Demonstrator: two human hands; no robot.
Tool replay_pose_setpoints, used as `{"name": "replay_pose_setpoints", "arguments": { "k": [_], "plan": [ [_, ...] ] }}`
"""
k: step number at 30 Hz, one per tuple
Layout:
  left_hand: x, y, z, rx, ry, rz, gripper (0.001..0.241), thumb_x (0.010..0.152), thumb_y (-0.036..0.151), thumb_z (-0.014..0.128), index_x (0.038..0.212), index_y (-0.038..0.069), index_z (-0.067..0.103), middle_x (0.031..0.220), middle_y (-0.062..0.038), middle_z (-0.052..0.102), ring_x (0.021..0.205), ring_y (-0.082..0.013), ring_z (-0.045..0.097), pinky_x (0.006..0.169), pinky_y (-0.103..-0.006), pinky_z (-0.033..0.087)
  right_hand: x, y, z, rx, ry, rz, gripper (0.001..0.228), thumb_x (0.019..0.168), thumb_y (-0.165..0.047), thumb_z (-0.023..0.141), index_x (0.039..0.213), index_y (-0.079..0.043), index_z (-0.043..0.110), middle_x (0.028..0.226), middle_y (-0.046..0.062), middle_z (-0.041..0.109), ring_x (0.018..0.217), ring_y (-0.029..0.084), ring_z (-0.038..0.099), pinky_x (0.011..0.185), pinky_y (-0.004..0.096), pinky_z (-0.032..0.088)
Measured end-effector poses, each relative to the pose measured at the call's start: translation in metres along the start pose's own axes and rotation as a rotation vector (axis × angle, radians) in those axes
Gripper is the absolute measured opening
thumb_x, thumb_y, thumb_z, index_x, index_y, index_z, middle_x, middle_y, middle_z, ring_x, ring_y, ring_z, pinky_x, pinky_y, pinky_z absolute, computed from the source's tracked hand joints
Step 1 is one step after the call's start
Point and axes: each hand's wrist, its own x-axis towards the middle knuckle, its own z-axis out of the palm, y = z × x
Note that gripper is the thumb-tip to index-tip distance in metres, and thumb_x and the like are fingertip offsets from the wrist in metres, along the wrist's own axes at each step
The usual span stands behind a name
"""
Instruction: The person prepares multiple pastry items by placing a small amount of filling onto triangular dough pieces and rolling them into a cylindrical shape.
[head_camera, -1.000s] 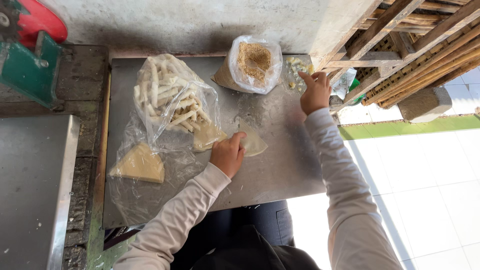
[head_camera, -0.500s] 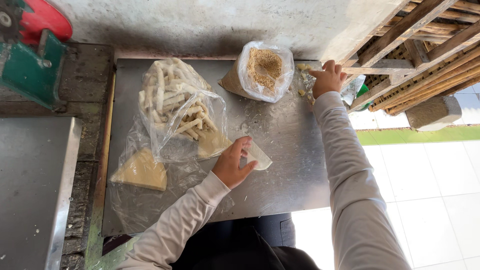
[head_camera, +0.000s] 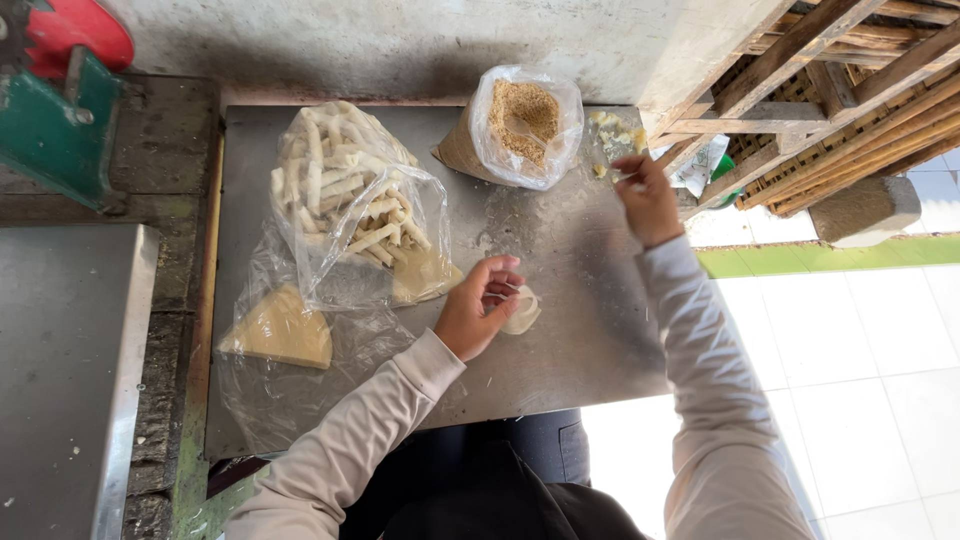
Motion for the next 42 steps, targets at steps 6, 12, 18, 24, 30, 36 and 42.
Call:
{"name": "replay_pose_setpoints", "arguments": {
  "k": [6, 12, 18, 24, 30, 36, 42],
  "plan": [
    [0.001, -0.014, -0.004, -0.293, 0.043, -0.025, 0.054, 0.092, -0.004, 0.07, 0.141, 0.006, 0.049, 0.111, -0.008, 0.066, 0.101, -0.0117, 0.065, 0.092, -0.0278, 0.055, -0.118, -0.066, 0.049, 0.339, -0.524, -0.066, 0.061, 0.091, 0.007, 0.063, 0.146, -0.007, 0.041, 0.132, 0.013, 0.06, 0.121, 0.022, 0.059, 0.104, 0.035, 0.052],
    [-0.002, -0.017, -0.004, -0.382, 0.143, -0.047, 0.057, 0.091, 0.0, 0.073, 0.141, 0.008, 0.047, 0.108, -0.006, 0.065, 0.099, -0.0116, 0.065, 0.089, -0.0287, 0.057, -0.155, -0.085, 0.078, 0.802, -0.581, 0.085, 0.071, 0.088, 0.003, 0.071, 0.147, -0.012, 0.033, 0.128, 0.011, 0.059, 0.11, 0.017, 0.065, 0.094, 0.03, 0.056],
    [-0.008, -0.008, -0.005, 0.305, 0.234, 0.034, 0.058, 0.086, 0.005, 0.078, 0.137, 0.007, 0.049, 0.104, -0.011, 0.07, 0.091, -0.0199, 0.072, 0.073, -0.0314, 0.059, -0.158, -0.081, 0.093, 0.156, -0.158, 0.099, 0.05, 0.094, -0.004, 0.072, 0.14, -0.004, 0.052, 0.083, 0.009, 0.07, 0.069, 0.012, 0.063, 0.059, 0.026, 0.049],
    [-0.011, -0.003, -0.008, 0.46, 0.175, 0.065, 0.067, 0.079, -0.002, 0.078, 0.137, 0.007, 0.046, 0.108, -0.016, 0.067, 0.089, -0.0272, 0.071, 0.073, -0.0367, 0.058, -0.143, -0.1, 0.09, -0.218, -0.128, -0.168, 0.053, 0.09, -0.008, 0.076, 0.137, -0.002, 0.052, 0.077, 0.008, 0.07, 0.062, 0.02, 0.07, 0.058, 0.032, 0.054],
    [-0.012, -0.005, -0.012, 0.556, 0.17, 0.126, 0.071, 0.077, -0.006, 0.076, 0.139, 0.006, 0.045, 0.108, -0.017, 0.067, 0.093, -0.0316, 0.07, 0.079, -0.0395, 0.057, -0.135, -0.108, 0.083, -0.264, -0.065, -0.29, 0.04, 0.092, -0.003, 0.069, 0.131, -0.003, 0.059, 0.102, 0.014, 0.067, 0.087, 0.027, 0.067, 0.078, 0.036, 0.055],
    [-0.015, -0.001, -0.012, 0.572, 0.153, 0.112, 0.073, 0.076, -0.004, 0.078, 0.139, 0.005, 0.043, 0.105, -0.017, 0.067, 0.089, -0.0318, 0.069, 0.077, -0.0402, 0.056, -0.113, -0.091, 0.098, -0.343, -0.2, -0.449, 0.044, 0.084, 0.013, 0.057, 0.11, -0.017, 0.077, 0.119, 0.011, 0.059, 0.11, 0.031, 0.058, 0.101, 0.041, 0.048],
    [-0.015, 0.0, -0.013, 0.533, 0.142, 0.051, 0.074, 0.076, -0.003, 0.078, 0.14, 0.006, 0.043, 0.104, -0.016, 0.067, 0.085, -0.0297, 0.069, 0.075, -0.0391, 0.056, -0.097, -0.096, 0.109, -0.538, -0.198, -0.612, 0.047, 0.066, 0.012, 0.06, 0.098, -0.018, 0.078, 0.119, 0.012, 0.059, 0.114, 0.036, 0.055, 0.096, 0.049, 0.043]
  ]
}}
